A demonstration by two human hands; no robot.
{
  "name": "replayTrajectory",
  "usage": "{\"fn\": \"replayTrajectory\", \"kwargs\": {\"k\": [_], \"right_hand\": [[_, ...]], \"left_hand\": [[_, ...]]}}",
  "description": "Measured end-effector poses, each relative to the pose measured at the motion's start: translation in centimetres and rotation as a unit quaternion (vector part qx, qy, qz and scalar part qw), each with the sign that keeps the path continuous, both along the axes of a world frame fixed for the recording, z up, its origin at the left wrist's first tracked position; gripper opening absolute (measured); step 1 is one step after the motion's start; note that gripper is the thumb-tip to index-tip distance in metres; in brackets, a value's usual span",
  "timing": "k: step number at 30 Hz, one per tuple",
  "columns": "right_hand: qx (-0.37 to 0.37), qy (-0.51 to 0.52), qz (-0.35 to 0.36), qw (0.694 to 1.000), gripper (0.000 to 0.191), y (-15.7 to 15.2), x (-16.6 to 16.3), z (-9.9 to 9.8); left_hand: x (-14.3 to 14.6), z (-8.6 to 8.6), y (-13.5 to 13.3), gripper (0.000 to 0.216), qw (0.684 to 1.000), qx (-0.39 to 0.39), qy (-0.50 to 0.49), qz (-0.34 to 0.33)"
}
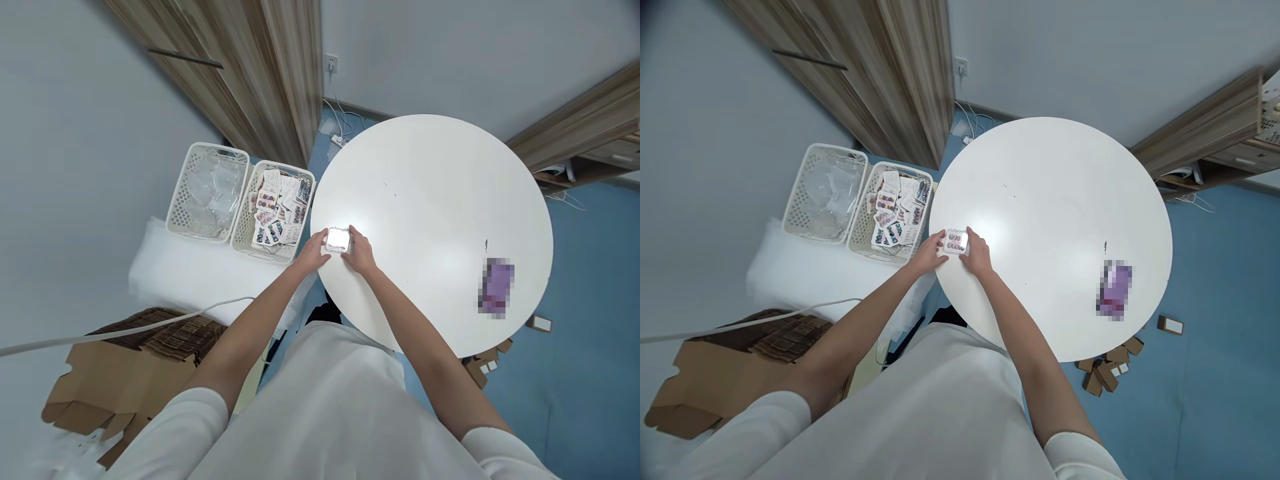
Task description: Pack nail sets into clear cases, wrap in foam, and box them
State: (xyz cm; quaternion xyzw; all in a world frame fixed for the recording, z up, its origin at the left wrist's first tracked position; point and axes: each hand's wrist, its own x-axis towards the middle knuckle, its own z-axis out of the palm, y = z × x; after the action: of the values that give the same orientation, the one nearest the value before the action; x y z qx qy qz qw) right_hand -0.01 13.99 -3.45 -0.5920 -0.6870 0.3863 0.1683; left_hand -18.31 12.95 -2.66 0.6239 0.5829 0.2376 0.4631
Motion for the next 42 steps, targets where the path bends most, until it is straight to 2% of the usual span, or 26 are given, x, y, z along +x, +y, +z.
{"fn": "replayTrajectory", "kwargs": {"k": [5, 12, 18, 22, 25, 27, 30, 34, 38, 40, 42], "right_hand": [[-0.008, -0.015, 0.0, 1.0, 0.087, 0.1, -0.1, 0.2], [-0.006, -0.012, 0.016, 1.0, 0.101, -0.7, 0.4, 0.5], [-0.017, 0.048, 0.017, 0.999, 0.086, -3.2, 2.0, 1.1], [-0.032, 0.083, -0.003, 0.996, 0.083, -4.7, 3.2, 1.7], [-0.047, 0.113, -0.024, 0.992, 0.073, -5.9, 4.1, 2.3], [-0.07, 0.127, -0.01, 0.989, 0.059, -6.8, 4.5, 2.7], [-0.108, 0.141, 0.054, 0.983, 0.037, -7.8, 4.4, 3.0], [-0.121, 0.14, 0.157, 0.97, 0.028, -7.9, 2.0, 3.1], [-0.113, 0.079, 0.273, 0.952, 0.03, -8.0, -2.5, 3.1], [-0.105, 0.032, 0.336, 0.935, 0.031, -8.5, -4.7, 3.2], [-0.089, -0.008, 0.389, 0.917, 0.033, -9.1, -6.8, 3.4]], "left_hand": [[-0.3, 0.0, -0.2, 0.08, 0.999, 0.023, 0.022, -0.015], [-0.2, -0.2, -0.8, 0.085, 0.999, 0.009, 0.032, -0.016], [0.3, -0.9, -1.5, 0.094, 0.999, 0.032, 0.002, 0.026], [0.6, -0.2, -3.1, 0.093, 0.996, 0.051, -0.016, 0.071], [0.4, 0.7, -5.6, 0.083, 0.991, 0.056, 0.002, 0.119], [0.0, 1.2, -7.9, 0.069, 0.986, 0.051, 0.031, 0.156], [-0.8, 1.6, -12.2, 0.049, 0.975, 0.052, 0.083, 0.201], [-2.1, 1.7, -18.4, 0.036, 0.946, 0.011, 0.185, 0.267], [-3.6, 1.9, -23.8, 0.036, 0.904, -0.057, 0.232, 0.355], [-4.4, 1.9, -25.6, 0.046, 0.876, -0.083, 0.203, 0.429], [-5.0, 1.7, -26.6, 0.059, 0.834, -0.112, 0.143, 0.521]]}}
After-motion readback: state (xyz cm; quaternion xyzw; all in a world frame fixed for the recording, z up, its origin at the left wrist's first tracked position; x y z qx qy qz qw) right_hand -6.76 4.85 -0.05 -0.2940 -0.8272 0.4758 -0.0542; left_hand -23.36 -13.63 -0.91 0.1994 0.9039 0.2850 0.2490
